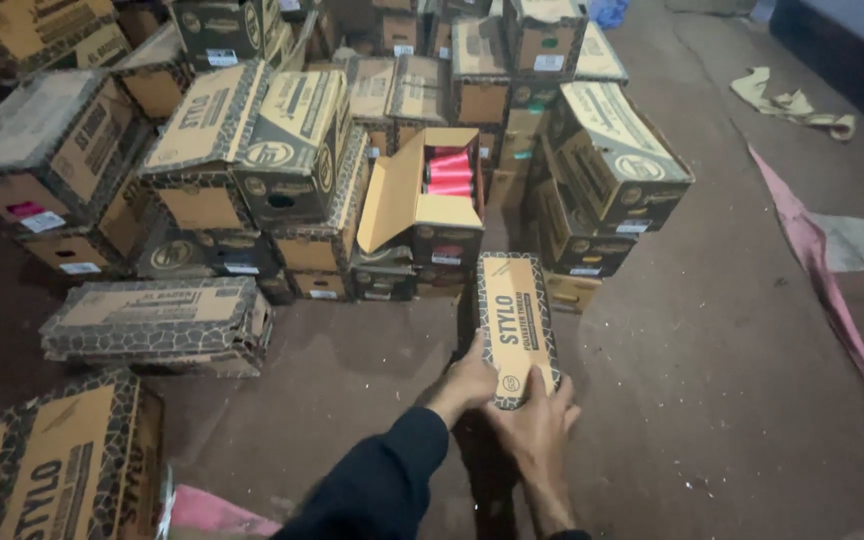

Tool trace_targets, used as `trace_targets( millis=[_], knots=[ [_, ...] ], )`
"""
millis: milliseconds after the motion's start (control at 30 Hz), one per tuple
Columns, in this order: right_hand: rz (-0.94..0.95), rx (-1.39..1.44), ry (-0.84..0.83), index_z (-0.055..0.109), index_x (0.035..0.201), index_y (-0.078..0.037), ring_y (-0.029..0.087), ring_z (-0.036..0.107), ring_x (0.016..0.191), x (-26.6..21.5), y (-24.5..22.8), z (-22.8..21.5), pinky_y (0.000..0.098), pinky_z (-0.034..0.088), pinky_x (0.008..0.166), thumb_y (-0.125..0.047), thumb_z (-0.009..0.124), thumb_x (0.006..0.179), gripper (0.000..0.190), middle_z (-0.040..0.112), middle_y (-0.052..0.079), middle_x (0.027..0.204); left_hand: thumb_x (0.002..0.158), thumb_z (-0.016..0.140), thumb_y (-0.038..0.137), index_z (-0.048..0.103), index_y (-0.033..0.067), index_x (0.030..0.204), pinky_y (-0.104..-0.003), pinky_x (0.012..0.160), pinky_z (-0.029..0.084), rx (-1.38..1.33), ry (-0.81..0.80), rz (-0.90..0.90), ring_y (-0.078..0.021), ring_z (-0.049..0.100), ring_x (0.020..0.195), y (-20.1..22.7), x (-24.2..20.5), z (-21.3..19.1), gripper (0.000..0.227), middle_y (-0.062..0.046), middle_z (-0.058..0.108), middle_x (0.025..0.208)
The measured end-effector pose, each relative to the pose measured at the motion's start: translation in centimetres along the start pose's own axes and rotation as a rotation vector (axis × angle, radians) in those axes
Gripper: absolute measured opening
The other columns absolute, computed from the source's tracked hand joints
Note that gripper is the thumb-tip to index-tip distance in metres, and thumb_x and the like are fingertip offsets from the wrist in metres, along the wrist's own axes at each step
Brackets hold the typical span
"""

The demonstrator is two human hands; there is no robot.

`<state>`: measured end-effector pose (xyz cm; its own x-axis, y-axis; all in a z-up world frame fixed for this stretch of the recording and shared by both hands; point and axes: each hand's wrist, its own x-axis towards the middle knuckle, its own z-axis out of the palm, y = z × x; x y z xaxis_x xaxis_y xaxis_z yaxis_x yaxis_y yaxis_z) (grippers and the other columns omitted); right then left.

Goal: Picking up loose thread spools, placing them into boxes, and organizing the boxes on the floor of a factory.

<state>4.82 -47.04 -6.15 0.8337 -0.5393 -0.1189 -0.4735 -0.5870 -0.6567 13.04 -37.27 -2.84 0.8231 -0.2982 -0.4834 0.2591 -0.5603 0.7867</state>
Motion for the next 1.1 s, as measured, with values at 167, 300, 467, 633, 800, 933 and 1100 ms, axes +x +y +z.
trace_targets(
  millis=[167,300,467,633,800,933,1100],
  knots=[
    [-0.050,0.079,-0.016,0.044,0.154,-0.027,0.051,0.027,0.141,7.4,0.2,2.4,0.0681,0.035,0.113,-0.052,0.078,0.078,0.087,0.024,0.024,0.159,0.101,0.040,0.018,0.018,0.0172,0.162,-0.060,0.120,0.027,0.232,0.159,0.219,-0.0500,0.027,0.145,2.1,-0.9,-0.7,0.065,-0.015,0.022,0.166],
    [0.094,-0.027,-0.006,0.053,0.148,-0.029,0.049,0.037,0.143,14.3,1.6,3.2,0.0620,0.042,0.108,-0.048,0.087,0.076,0.082,0.036,0.018,0.154,0.098,0.051,0.017,0.031,0.0026,0.159,-0.065,0.107,0.043,0.487,0.287,0.433,-0.0465,0.029,0.149,5.1,-2.6,-2.9,0.067,-0.026,0.022,0.167],
    [0.271,0.488,-0.114,0.081,0.095,-0.004,0.037,0.069,0.092,12.3,-0.3,-1.7,0.0511,0.052,0.066,-0.020,0.080,0.072,0.028,0.072,0.024,0.089,0.099,0.054,0.013,0.033,0.0047,0.158,-0.066,0.111,0.037,0.558,0.343,0.440,-0.0441,0.022,0.153,7.9,-4.6,-4.1,0.063,-0.027,0.023,0.165],
    [0.470,0.796,-0.305,0.058,0.124,0.001,0.032,0.061,0.118,12.5,-4.8,-1.4,0.0436,0.052,0.085,-0.018,0.063,0.093,0.037,0.065,0.022,0.119,0.097,0.065,0.015,0.036,0.0077,0.158,-0.064,0.120,0.023,0.824,0.321,0.412,-0.0406,0.017,0.156,7.3,-3.2,-4.1,0.068,-0.023,0.022,0.168],
    [0.629,1.104,-0.369,0.044,0.139,0.004,0.030,0.058,0.127,14.3,-6.9,-1.6,0.0404,0.057,0.091,-0.015,0.055,0.101,0.044,0.058,0.022,0.133,0.094,0.069,0.041,0.035,0.0088,0.158,-0.062,0.123,0.022,0.857,0.295,0.419,-0.0382,0.014,0.157,5.0,0.4,-3.5,0.079,-0.020,0.016,0.170],
    [0.669,1.380,-0.299,0.042,0.133,0.004,0.037,0.059,0.121,15.5,-6.6,-2.9,0.0478,0.065,0.089,-0.017,0.059,0.098,0.044,0.047,0.023,0.127,0.103,0.054,0.026,0.032,0.0100,0.160,-0.060,0.123,0.021,0.812,0.270,0.395,-0.0350,0.012,0.159,5.8,0.0,-4.0,0.063,-0.018,0.013,0.171],
    [0.534,1.452,-0.471,0.028,0.152,-0.003,0.037,0.048,0.138,13.9,-10.3,-5.4,0.0504,0.049,0.105,-0.025,0.048,0.105,0.056,0.035,0.024,0.152,0.103,0.053,0.023,0.029,0.0117,0.161,-0.059,0.124,0.021,0.769,0.273,0.370,-0.0337,0.012,0.159,6.9,0.0,-4.6,0.063,-0.017,0.013,0.171]
  ],
)
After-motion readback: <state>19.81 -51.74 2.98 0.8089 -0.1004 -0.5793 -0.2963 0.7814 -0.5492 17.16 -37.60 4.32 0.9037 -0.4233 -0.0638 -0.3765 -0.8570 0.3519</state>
